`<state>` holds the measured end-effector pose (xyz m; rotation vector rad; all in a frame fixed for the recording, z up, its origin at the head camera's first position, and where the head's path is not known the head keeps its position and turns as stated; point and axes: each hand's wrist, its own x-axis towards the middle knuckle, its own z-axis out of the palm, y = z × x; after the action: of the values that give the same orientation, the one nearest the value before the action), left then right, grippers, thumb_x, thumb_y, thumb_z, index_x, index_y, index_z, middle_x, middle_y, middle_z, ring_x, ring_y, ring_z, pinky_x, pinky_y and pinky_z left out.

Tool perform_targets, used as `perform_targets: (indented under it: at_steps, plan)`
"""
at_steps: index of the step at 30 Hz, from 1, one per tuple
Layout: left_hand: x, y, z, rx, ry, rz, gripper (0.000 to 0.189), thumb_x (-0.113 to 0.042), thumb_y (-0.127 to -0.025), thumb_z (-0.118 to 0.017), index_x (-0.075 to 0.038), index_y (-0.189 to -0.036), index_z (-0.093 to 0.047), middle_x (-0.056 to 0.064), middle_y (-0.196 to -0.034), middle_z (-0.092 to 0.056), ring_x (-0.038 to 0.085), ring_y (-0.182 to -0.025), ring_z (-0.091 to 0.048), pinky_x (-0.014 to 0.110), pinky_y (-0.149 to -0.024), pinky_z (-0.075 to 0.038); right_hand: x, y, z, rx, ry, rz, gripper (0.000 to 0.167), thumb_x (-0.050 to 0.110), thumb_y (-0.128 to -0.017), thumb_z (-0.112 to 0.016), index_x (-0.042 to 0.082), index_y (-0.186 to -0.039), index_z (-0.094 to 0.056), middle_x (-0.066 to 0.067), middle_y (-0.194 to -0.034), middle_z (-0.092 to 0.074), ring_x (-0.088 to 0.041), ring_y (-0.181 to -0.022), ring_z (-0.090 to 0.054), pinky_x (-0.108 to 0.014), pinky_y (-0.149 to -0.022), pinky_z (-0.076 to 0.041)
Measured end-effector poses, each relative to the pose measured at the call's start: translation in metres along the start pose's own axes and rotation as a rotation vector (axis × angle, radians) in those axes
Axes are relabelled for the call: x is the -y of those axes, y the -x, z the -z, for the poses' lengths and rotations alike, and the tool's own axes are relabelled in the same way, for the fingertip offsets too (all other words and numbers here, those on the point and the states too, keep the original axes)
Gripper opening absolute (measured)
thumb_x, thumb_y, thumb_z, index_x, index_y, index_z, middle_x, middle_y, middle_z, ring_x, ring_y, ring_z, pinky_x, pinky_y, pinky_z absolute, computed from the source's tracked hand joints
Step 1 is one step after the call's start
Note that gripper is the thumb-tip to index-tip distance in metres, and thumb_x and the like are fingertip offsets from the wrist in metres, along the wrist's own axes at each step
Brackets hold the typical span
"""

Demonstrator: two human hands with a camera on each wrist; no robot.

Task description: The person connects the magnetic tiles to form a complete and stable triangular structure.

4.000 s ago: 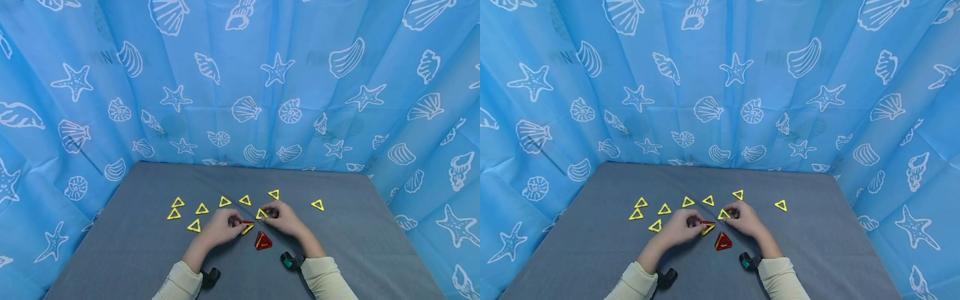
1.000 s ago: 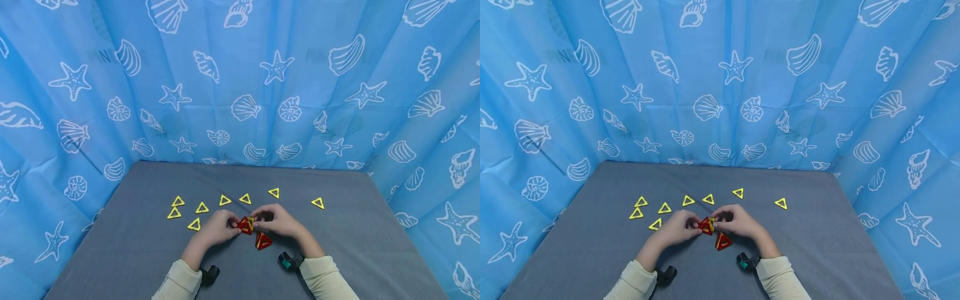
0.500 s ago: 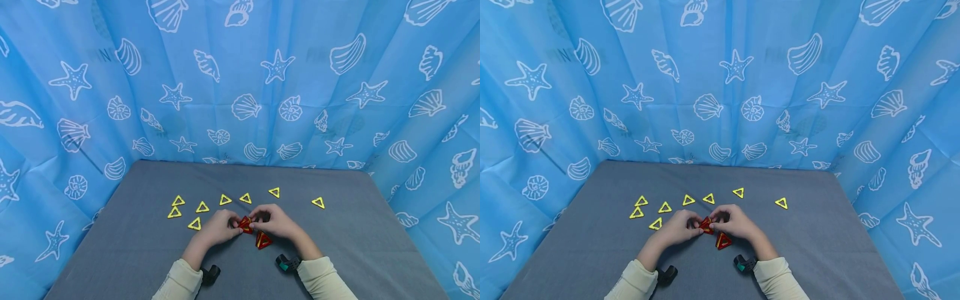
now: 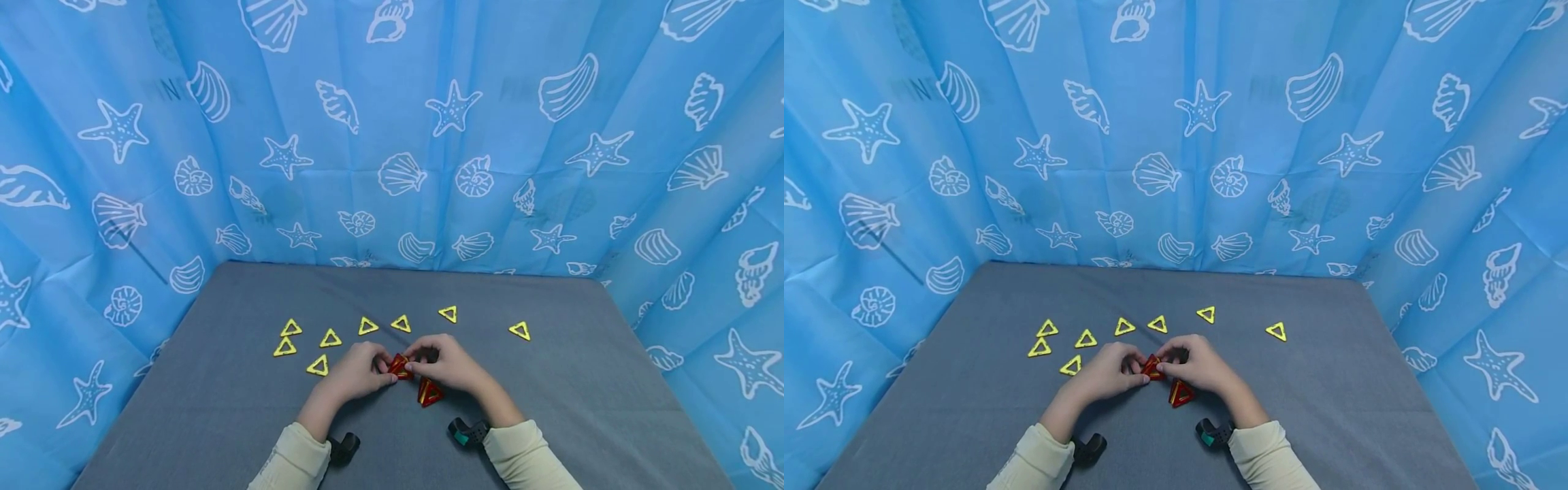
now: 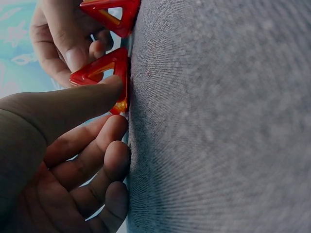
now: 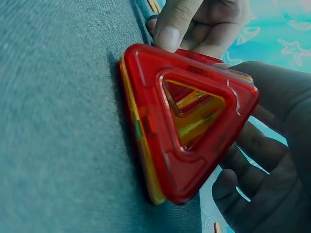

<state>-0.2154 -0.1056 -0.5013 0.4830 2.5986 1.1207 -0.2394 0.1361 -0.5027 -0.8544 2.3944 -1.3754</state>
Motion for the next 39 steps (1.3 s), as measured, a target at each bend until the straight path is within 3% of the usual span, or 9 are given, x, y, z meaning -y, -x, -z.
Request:
perform_targets:
  at_steps: [9, 17, 29, 39]
  plan:
    - [-0.001, 0.0013, -0.0003, -0.006, -0.005, -0.002, 0.021, -0.024, -0.093, -0.084, -0.01, -0.106, -0.075, -0.006, -0.083, -0.067, 0.009, -0.072, -0.062, 0.029, -0.069, -0.052, 0.0015, 0.0003, -0.0007, -0.011, 0.016, 0.018, 0.018, 0.018, -0.099, -0.077, 0.009, -0.115, -0.08, -0.002, -0.095, -0.076, -0.007, -0.075, -0.064, -0.026, -0.066, -0.055]
    - [-0.0006, 0.0, -0.0007, 0.005, 0.01, 0.012, 0.022, -0.023, -0.092, -0.085, -0.01, -0.104, -0.073, -0.003, -0.084, -0.066, 0.012, -0.071, -0.061, 0.03, -0.066, -0.05, 0.0026, -0.0005, -0.0004, 0.003, 0.005, 0.019, 0.021, 0.017, -0.099, -0.076, 0.007, -0.118, -0.081, -0.005, -0.105, -0.079, -0.006, -0.081, -0.067, -0.026, -0.072, -0.057]
    - [-0.0005, -0.0001, -0.0006, 0.005, -0.001, 0.017, 0.021, -0.024, -0.091, -0.086, -0.012, -0.097, -0.07, -0.003, -0.081, -0.066, 0.012, -0.07, -0.061, 0.031, -0.066, -0.05, 0.0045, 0.0004, -0.0034, 0.01, -0.043, 0.035, 0.019, 0.013, -0.101, -0.073, 0.006, -0.118, -0.08, -0.009, -0.106, -0.078, -0.007, -0.083, -0.069, -0.026, -0.074, -0.058]
    - [-0.0017, 0.0006, 0.0006, -0.001, -0.003, 0.004, 0.021, -0.023, -0.091, -0.086, -0.011, -0.1, -0.072, -0.004, -0.082, -0.066, 0.011, -0.072, -0.061, 0.031, -0.068, -0.051, 0.0044, 0.0012, -0.0044, 0.0, -0.005, 0.039, 0.018, 0.012, -0.1, -0.074, 0.008, -0.117, -0.079, -0.007, -0.105, -0.074, -0.007, -0.079, -0.066, -0.027, -0.07, -0.056]
